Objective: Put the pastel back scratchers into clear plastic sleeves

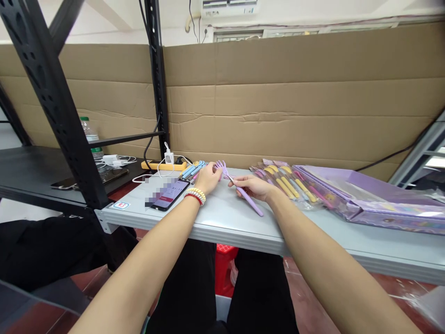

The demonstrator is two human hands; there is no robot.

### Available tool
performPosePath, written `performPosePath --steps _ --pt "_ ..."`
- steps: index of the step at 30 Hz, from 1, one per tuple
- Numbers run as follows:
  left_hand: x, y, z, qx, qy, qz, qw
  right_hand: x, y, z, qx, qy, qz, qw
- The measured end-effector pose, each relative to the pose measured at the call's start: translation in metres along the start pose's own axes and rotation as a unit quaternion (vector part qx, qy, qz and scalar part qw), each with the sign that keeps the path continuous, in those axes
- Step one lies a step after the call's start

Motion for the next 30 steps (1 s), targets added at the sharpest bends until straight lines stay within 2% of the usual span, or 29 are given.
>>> performPosePath --steps 7,11,16,20,26,30 --pt "-0.007 0.001 0.001 0.002 0.049 -0.03 0.998 0.004 0.002 -0.003 0.042 0.022 0.008 0.999" --pt "-0.007 0.002 -0.002 0.026 0.017 -0.055 0.998 0.006 0.004 -0.005 0.05 0.021 0.012 0.998" --pt "-0.005 0.004 -0.001 0.03 -0.03 -0.024 0.999 0.004 0.0 -0.003 0.034 0.002 0.034 0.999" --pt "-0.008 0.006 0.0 0.076 -0.021 -0.046 0.996 0.003 -0.004 0.0 -0.003 -0.027 0.08 0.996" --pt "-0.012 0.011 -0.008 0.193 0.083 -0.133 0.969 0.004 -0.007 0.008 -0.128 -0.067 0.114 0.983" --pt "-0.012 0.012 -0.011 0.2 0.093 -0.166 0.961 0.005 -0.005 0.008 -0.113 -0.035 0.107 0.987"
Point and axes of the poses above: each hand's wrist, its own y-axis away from the middle knuckle, its own z-axis out of the back of the hand, x = y × z, the point moved 2 cm from there along -y, towards the middle knuckle
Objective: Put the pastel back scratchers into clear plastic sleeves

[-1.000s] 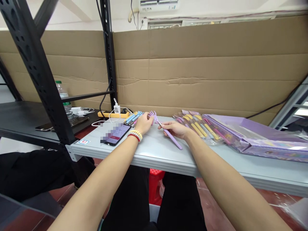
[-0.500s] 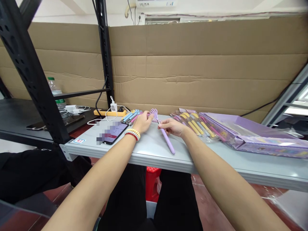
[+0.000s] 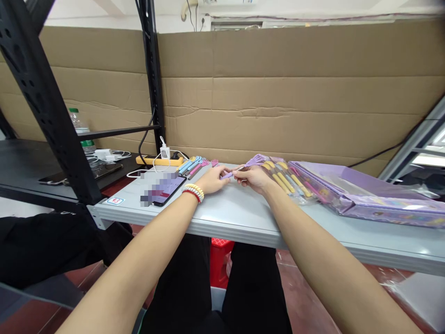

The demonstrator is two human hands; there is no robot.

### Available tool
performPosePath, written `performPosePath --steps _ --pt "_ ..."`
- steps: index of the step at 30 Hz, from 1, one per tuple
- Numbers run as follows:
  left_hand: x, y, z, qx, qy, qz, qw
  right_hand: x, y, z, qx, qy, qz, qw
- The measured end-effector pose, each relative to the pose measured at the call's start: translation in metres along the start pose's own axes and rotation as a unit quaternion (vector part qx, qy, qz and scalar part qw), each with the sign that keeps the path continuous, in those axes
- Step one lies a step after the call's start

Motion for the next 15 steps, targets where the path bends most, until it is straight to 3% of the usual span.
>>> performPosePath --steps 5,11,15 --pt "0.001 -0.001 -0.001 -0.018 0.006 0.009 1.0 0.0 -0.001 -0.002 0.018 0.013 0.004 1.0" --pt "-0.003 0.0 0.002 -0.038 -0.052 0.011 0.998 0.006 -0.002 0.006 -0.086 -0.098 0.059 0.99" --pt "-0.005 0.003 0.004 -0.042 -0.151 0.027 0.987 0.006 -0.002 0.008 -0.113 -0.081 0.087 0.987"
Point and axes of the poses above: each hand's wrist, its own y-axis away from the middle knuckle, its own z-axis out of the back of the hand, x = y × z, the point moved 2 cm from there along -y, towards the middle knuckle
